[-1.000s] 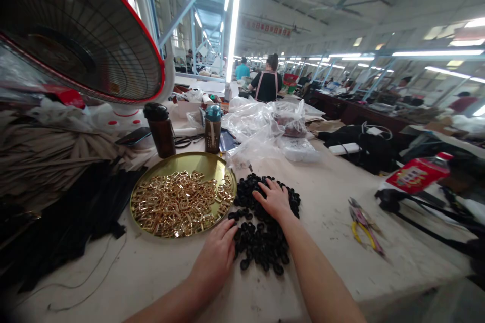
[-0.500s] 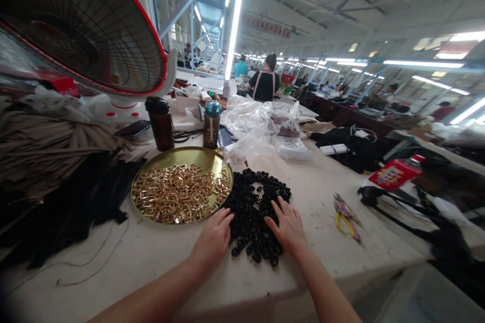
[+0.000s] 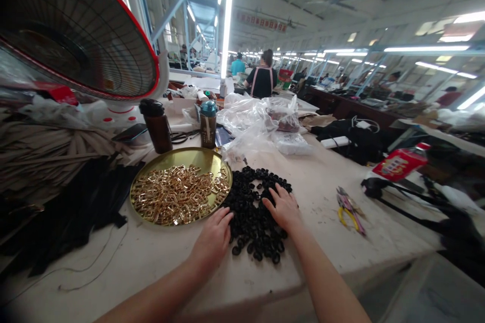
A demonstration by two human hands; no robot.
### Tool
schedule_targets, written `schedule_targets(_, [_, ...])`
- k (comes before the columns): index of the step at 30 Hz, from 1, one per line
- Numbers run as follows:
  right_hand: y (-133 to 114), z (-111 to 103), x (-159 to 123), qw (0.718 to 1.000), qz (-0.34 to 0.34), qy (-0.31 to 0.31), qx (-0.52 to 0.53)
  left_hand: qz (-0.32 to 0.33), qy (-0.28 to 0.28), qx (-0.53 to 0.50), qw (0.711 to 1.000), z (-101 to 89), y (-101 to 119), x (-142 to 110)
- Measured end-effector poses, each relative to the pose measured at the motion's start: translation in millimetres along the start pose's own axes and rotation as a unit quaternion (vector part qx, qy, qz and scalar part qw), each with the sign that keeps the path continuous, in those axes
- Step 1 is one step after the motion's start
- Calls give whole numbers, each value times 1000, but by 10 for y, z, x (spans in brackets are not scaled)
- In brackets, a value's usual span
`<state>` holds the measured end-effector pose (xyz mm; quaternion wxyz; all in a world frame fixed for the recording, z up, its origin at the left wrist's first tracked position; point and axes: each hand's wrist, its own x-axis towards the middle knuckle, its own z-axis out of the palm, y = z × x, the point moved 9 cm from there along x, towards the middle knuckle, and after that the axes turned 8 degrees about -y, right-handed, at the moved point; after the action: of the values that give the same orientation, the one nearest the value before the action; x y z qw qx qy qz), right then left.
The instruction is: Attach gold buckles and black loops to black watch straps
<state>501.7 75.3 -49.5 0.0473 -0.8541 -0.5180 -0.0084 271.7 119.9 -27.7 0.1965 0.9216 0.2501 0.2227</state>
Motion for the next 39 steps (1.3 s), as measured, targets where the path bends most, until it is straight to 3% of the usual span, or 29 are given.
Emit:
schedule_targets(4, [267,-14,74,999,48,10,-1,-4,-6,-3,1000,3,-3,2])
schedule_targets(7, [293,-36,173,999,41,15,8,-5,-6,-4,1000,2,-6,3])
schedule_targets(12, [-211,-34,343,999,-40,-8,30,-15,-7,5,1000,-7,-15,-4])
schedule_targets(16, [-675,-66,250,992,-117,-18,47,-20,-20,7,1000,13,-27,-9])
schedule_targets(19, [-734,-169,291,992,-120,-6,47,-25,-20,5,999,21,-43,-8])
schedule_targets(24, [-652,-248,791,996,-73,-14,41,-16,-14,10,1000,26,-66,-6])
schedule_targets(28, [-880,-172,1060,993,-103,-33,54,-2,-38,34,999,65,-84,7])
schedule_targets(32, [-1061,-117,863,984,-157,-61,60,4,-48,48,998,70,-80,21])
schedule_targets(39, [-717,-155,-80,982,-164,-70,65,-23,-50,20,998,30,-64,19])
